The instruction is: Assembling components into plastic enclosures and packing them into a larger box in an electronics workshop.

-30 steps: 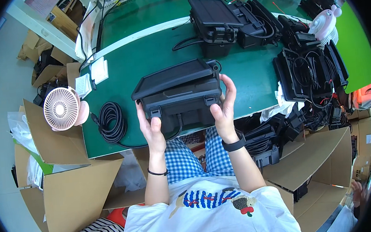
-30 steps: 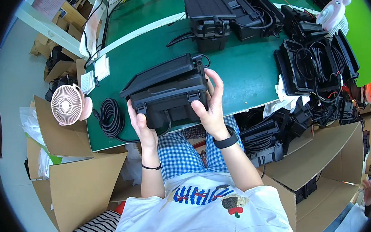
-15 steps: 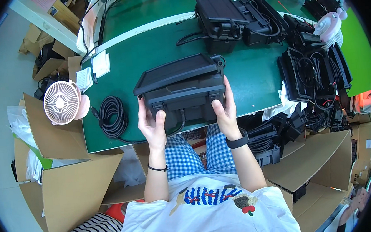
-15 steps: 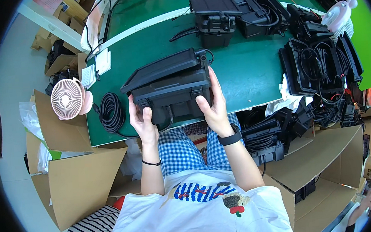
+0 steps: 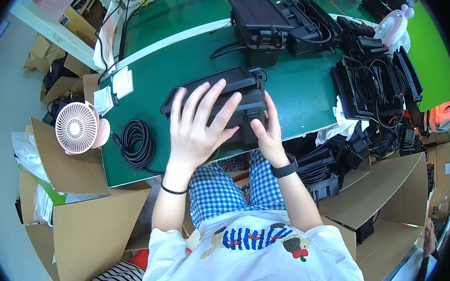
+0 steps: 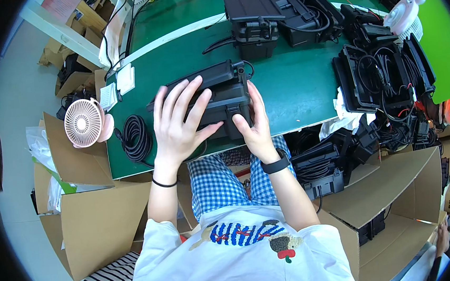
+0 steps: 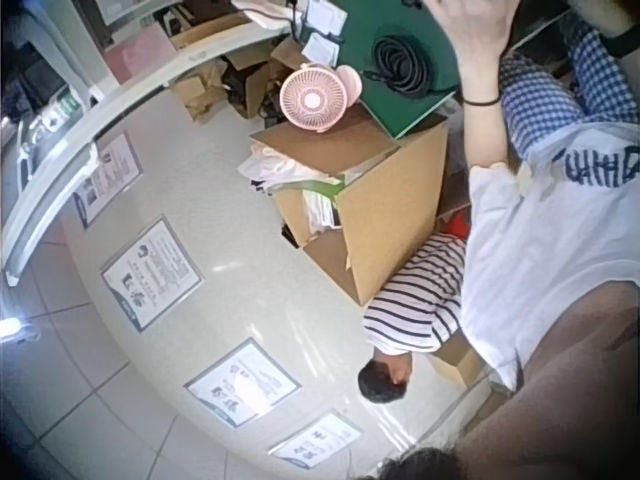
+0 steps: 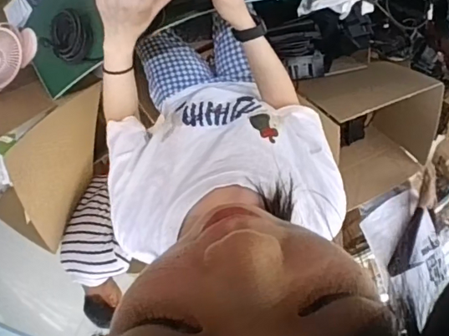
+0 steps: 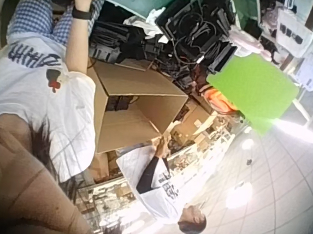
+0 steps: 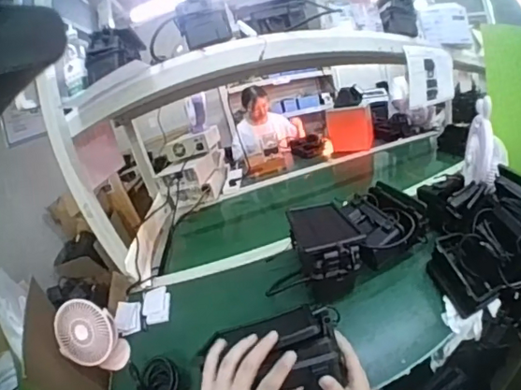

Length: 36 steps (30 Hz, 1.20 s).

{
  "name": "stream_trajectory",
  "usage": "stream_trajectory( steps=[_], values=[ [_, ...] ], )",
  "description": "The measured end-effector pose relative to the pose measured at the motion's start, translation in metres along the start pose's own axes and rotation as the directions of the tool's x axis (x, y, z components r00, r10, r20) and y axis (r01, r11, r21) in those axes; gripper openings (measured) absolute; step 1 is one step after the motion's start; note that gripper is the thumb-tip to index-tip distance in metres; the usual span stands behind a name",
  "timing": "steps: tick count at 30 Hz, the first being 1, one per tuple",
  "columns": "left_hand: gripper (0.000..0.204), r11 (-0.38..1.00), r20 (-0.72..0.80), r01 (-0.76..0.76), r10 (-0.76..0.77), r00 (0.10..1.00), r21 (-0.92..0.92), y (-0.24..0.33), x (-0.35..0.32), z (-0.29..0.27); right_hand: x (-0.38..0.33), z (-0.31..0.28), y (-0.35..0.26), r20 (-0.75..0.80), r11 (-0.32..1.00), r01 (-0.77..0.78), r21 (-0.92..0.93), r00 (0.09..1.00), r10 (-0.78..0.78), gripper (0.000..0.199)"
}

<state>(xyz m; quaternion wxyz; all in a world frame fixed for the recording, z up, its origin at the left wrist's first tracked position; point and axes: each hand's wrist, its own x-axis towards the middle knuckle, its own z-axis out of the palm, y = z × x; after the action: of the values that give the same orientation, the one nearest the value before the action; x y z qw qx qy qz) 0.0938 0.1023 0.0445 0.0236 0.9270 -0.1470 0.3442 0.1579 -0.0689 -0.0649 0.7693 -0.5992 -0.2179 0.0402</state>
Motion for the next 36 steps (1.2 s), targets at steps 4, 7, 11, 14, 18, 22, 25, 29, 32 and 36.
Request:
stream_trajectory(
  steps=[4,7,11,14,18,22,25,29,32,36],
  values=[
    [0.071,0.995,-0.094,-0.074,0.068,0.993,-0.071,-0.008,0.008,0.002,0.001,0.002,-0.001,-0.013,1.0,0.018,-0.012,1.0,-0.019,0.078],
    [0.06,0.995,-0.157,-0.104,0.1,0.982,-0.014,-0.005,0.0,0.004,0.001,0.003,-0.007,-0.011,0.998,0.042,-0.04,0.999,-0.042,0.079],
    [0.048,0.994,-0.145,-0.084,0.094,0.985,0.076,0.01,-0.024,0.007,0.0,0.0,-0.02,-0.053,0.984,0.015,0.176,0.999,-0.006,0.089],
    [0.038,0.959,-0.228,-0.08,0.145,0.963,0.271,0.033,-0.052,0.012,-0.004,-0.011,-0.026,-0.159,0.941,-0.077,0.329,0.978,0.136,0.055],
    [0.04,0.93,-0.227,-0.143,0.228,0.947,0.337,0.045,-0.089,0.017,-0.006,-0.014,-0.021,-0.102,0.969,0.053,0.242,0.994,-0.029,0.028],
    [0.038,0.932,-0.346,-0.032,0.166,0.923,0.361,0.057,-0.093,0.022,-0.014,-0.011,-0.021,-0.134,0.968,-0.108,0.228,0.981,0.141,0.018],
    [0.033,0.955,-0.269,0.0,0.084,0.96,0.298,0.064,-0.085,0.004,-0.014,-0.011,-0.026,-0.09,0.95,-0.151,0.275,0.979,0.182,0.016],
    [0.029,1.0,-0.456,0.003,-0.003,0.89,-0.002,0.048,-0.089,-0.05,-0.011,-0.013,-0.026,-0.117,0.939,-0.187,0.287,0.967,0.228,0.016],
    [0.01,0.819,-0.481,0.573,-0.489,0.728,0.035,-0.019,-0.105,-0.07,-0.013,-0.012,-0.023,-0.115,0.947,-0.171,0.273,0.971,0.209,0.017],
    [0.017,0.439,-0.411,0.769,-0.876,0.252,-0.464,-0.079,-0.149,-0.06,-0.015,-0.007,-0.027,-0.171,0.952,-0.151,0.267,0.964,0.201,0.02]
  ],
)
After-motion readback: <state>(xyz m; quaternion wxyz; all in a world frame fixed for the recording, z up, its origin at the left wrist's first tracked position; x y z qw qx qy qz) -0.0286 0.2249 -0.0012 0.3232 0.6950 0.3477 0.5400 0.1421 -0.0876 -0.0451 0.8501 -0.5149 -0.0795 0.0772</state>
